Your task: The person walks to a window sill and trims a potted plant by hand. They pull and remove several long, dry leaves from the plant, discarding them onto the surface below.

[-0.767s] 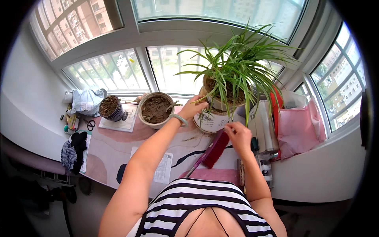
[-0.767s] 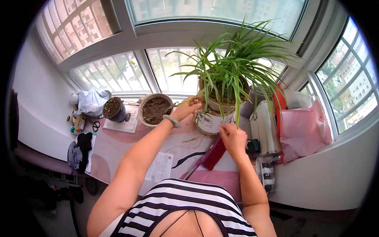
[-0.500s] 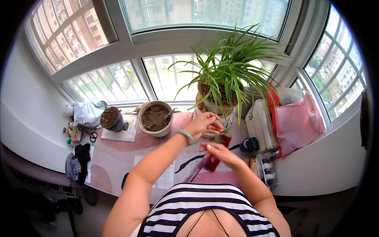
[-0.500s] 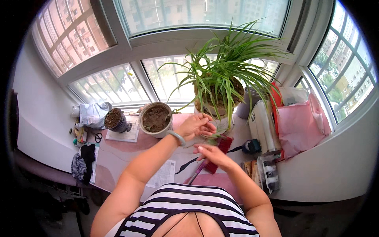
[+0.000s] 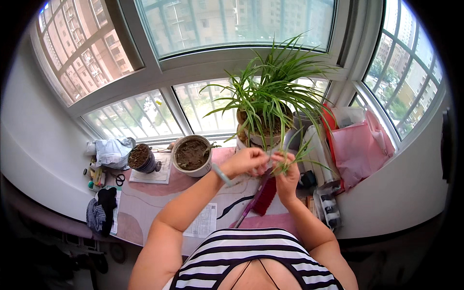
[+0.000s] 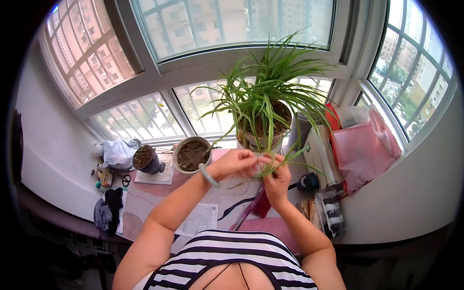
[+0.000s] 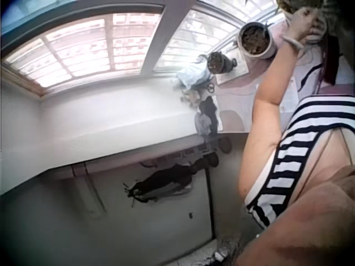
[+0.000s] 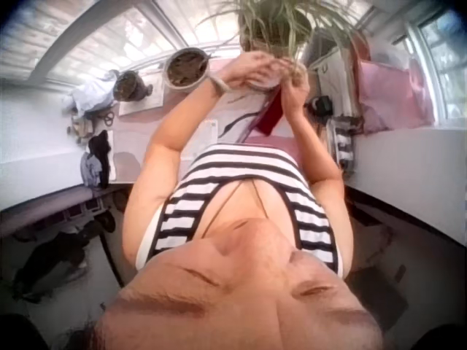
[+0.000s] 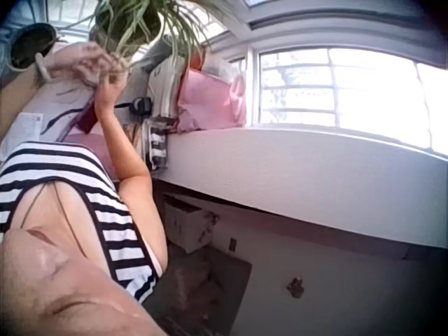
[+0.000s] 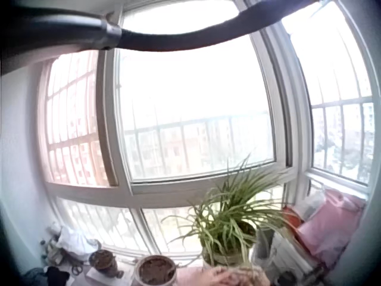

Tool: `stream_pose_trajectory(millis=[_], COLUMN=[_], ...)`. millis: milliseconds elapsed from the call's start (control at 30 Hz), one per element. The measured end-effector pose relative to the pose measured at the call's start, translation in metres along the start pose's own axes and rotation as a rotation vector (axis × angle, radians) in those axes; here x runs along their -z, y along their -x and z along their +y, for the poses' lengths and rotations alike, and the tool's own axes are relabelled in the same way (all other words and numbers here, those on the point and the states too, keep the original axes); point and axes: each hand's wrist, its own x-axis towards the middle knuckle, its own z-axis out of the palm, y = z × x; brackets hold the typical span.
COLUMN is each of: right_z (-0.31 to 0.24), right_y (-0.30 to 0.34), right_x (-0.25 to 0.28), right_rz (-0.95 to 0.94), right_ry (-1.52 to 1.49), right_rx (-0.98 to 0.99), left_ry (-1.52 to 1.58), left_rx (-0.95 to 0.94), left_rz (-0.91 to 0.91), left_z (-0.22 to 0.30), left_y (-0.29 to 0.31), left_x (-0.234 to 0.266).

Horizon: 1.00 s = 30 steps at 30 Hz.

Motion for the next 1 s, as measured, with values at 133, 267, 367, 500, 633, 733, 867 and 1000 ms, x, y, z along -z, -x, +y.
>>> stream_pose_trajectory(millis=[133, 267, 367, 500, 633, 733, 867, 1000], right_z=[-0.002, 0.0, -0.012, -0.024, -0.062, -0.086, -0.106, -0.114], right_y=[0.008, 0.0, -0.006, -0.023, -0.073, -0.101, -0.101, -0.102], right_x=[0.004, 0.001, -0.002, 0.003, 0.008, 0.007, 0.016, 0.032], right_rz=[-0.175, -0.201, -0.215, -0.242, -0.22, -0.223, -0.357, -0.337], right_ry=[0.273, 0.326, 0.334, 0.397, 0.525, 0.476, 0.398, 0.664], right_rx=[0.143, 0.264, 0.297, 0.414, 0.632, 0.608, 0.382, 0.483], left_ry=[-0.549, -0.804, -0.428, -0.105, 0.064, 0.243, 0.425, 0.559], left_rx=[-0.56, -0.763, -0.433, -0.425, -0.401, -0.433, -0.475, -0.514], left_rz=[0.691, 0.907, 0.651, 0.674, 0.511, 0.321, 0.135, 0.081], left_z=[0.044, 0.083, 0.07, 0.07, 0.075, 0.07, 0.067, 0.075], left_y=[0.035, 0.004, -0.031, -0.045, -0.055, -0.069, -0.08, -0.074], left_x=[0.013, 0.047, 0.084, 0.088, 0.082, 0.095, 0.109, 0.101])
